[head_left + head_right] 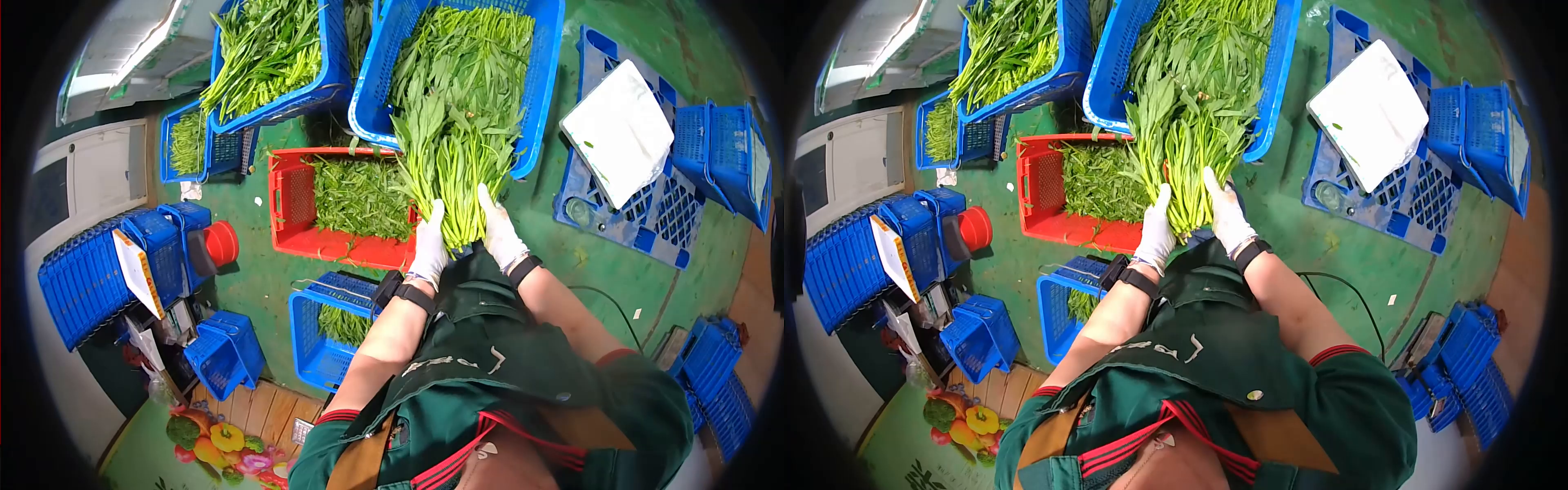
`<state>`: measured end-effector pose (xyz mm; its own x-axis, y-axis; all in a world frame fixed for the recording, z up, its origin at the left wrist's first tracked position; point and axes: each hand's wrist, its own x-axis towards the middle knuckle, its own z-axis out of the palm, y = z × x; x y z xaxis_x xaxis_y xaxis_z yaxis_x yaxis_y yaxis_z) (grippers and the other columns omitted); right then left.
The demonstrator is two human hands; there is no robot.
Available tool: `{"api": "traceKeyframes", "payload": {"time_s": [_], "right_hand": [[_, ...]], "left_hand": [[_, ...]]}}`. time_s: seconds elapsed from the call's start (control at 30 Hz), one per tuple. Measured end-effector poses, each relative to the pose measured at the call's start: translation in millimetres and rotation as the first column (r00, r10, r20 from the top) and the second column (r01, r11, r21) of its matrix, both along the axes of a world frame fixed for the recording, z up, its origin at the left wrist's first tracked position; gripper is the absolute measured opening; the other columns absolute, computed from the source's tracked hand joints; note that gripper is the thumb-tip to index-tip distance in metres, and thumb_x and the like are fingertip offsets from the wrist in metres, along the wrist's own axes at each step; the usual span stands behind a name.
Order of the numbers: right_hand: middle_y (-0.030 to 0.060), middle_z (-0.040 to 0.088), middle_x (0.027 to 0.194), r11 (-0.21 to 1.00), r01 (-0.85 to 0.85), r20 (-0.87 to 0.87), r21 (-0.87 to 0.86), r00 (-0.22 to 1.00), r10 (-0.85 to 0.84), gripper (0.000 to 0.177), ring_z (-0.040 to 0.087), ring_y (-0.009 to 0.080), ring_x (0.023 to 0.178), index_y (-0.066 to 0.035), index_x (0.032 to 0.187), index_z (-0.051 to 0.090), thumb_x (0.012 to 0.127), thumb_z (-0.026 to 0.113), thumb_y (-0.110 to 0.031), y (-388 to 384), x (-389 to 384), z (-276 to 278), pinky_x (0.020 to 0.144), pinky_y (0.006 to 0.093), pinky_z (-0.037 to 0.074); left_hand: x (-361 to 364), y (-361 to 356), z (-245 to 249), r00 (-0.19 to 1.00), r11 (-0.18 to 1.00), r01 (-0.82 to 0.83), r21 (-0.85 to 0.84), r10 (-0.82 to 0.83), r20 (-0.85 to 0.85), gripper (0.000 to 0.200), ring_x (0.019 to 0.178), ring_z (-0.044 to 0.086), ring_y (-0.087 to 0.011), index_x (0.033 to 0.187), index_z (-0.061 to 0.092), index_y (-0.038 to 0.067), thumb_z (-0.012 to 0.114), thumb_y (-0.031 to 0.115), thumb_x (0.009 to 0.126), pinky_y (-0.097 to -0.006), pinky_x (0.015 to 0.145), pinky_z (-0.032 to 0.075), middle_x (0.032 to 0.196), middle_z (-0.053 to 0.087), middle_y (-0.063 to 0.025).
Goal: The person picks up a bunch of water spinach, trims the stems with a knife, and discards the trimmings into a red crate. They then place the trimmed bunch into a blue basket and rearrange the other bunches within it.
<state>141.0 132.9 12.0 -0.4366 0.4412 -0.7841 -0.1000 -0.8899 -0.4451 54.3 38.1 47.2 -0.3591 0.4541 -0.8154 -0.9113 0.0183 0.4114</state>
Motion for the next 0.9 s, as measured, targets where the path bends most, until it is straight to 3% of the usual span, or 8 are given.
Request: {"api": "traceKeyframes", "payload": {"time_s": [0.1,0.17,0.2,0.4,0.57,0.63,0.83,0.9], "right_hand": [[0.0089,0.063,0.111,0.999,-0.038,-0.052,0.009,0.998,0.039,0.043,0.061,0.0187,0.096,-0.003,0.12,0.053,0.085,0.067,-0.024,1,-1,13,0.085,0.0343,0.049],[0.008,0.063,0.109,0.985,-0.133,-0.06,0.112,0.988,0.14,0.038,0.061,0.0178,0.094,-0.003,0.116,0.056,0.082,0.068,-0.014,1,-8,20,0.084,0.0324,0.049],[0.0054,0.064,0.107,0.986,-0.011,-0.063,0.166,0.998,0.022,0.036,0.062,0.0163,0.089,-0.002,0.115,0.057,0.08,0.066,-0.003,-3,-14,25,0.081,0.03,0.049],[0.0097,0.061,0.112,0.961,0.112,0.075,0.254,0.988,-0.135,0.043,0.059,0.0169,0.096,0.0,0.12,0.05,0.084,0.066,-0.015,-15,-22,23,0.085,0.0301,0.047],[0.0073,0.061,0.113,0.971,0.083,0.109,0.225,0.988,-0.109,0.038,0.059,0.0163,0.097,-0.001,0.119,0.051,0.086,0.064,-0.014,-18,-16,7,0.085,0.0294,0.047],[0.0075,0.06,0.114,0.966,0.047,-0.028,0.253,0.999,-0.042,0.039,0.058,0.016,0.096,-0.001,0.119,0.05,0.085,0.065,-0.015,-16,-15,7,0.084,0.0296,0.047],[0.0067,0.061,0.11,0.978,-0.056,-0.038,0.203,0.997,0.065,0.037,0.059,0.015,0.093,-0.002,0.119,0.052,0.088,0.063,-0.018,-8,-9,16,0.081,0.0293,0.048],[0.0062,0.061,0.11,0.995,0.065,0.013,0.08,0.998,-0.066,0.038,0.059,0.0152,0.093,-0.002,0.12,0.052,0.089,0.061,-0.022,-9,-5,19,0.081,0.0292,0.047]], "left_hand": [[4,3,1,0.999,1.0,-0.003,0.013,0.002,0.038,0.044,0.087,0.064,-0.0229,0.121,0.05,-0.004,0.055,0.03,0.092,-0.0355,0.077,0.053,0.107,0.063,-0.0127],[9,10,1,0.997,1.0,0.009,-0.029,-0.012,-0.08,0.045,0.088,0.063,-0.021,0.123,0.048,-0.002,0.056,0.029,0.092,-0.0333,0.078,0.052,0.109,0.062,-0.0115],[20,17,3,0.957,0.998,-0.043,0.053,0.056,-0.286,0.044,0.091,0.061,-0.0189,0.124,0.049,-0.001,0.056,0.029,0.092,-0.0322,0.08,0.05,0.112,0.06,-0.0099],[17,9,-27,0.98,0.98,-0.198,0.013,0.198,-0.006,0.044,0.093,0.062,-0.0197,0.123,0.05,0.001,0.063,0.025,0.088,-0.0346,0.079,0.052,0.113,0.06,-0.0092],[22,4,-16,0.999,0.99,-0.001,0.138,0.008,-0.05,0.051,0.101,0.058,-0.0186,0.127,0.046,0.003,0.068,0.012,0.082,-0.0324,0.087,0.048,0.117,0.058,-0.0078],[23,8,-13,0.942,0.975,0.154,0.16,-0.096,-0.322,0.06,0.101,0.058,-0.0187,0.128,0.044,0.002,0.072,0.004,0.075,-0.0317,0.088,0.047,0.117,0.057,-0.0072],[20,4,-13,0.976,0.986,0.079,0.144,-0.047,-0.214,0.057,0.096,0.06,-0.0192,0.124,0.048,0.001,0.07,-0.003,0.073,-0.0317,0.084,0.049,0.114,0.06,-0.0086],[20,5,-12,0.987,0.992,0.012,0.128,0.009,-0.161,0.051,0.093,0.062,-0.0204,0.122,0.051,0.0,0.068,-0.004,0.074,-0.0329,0.082,0.051,0.112,0.061,-0.0096]]}}
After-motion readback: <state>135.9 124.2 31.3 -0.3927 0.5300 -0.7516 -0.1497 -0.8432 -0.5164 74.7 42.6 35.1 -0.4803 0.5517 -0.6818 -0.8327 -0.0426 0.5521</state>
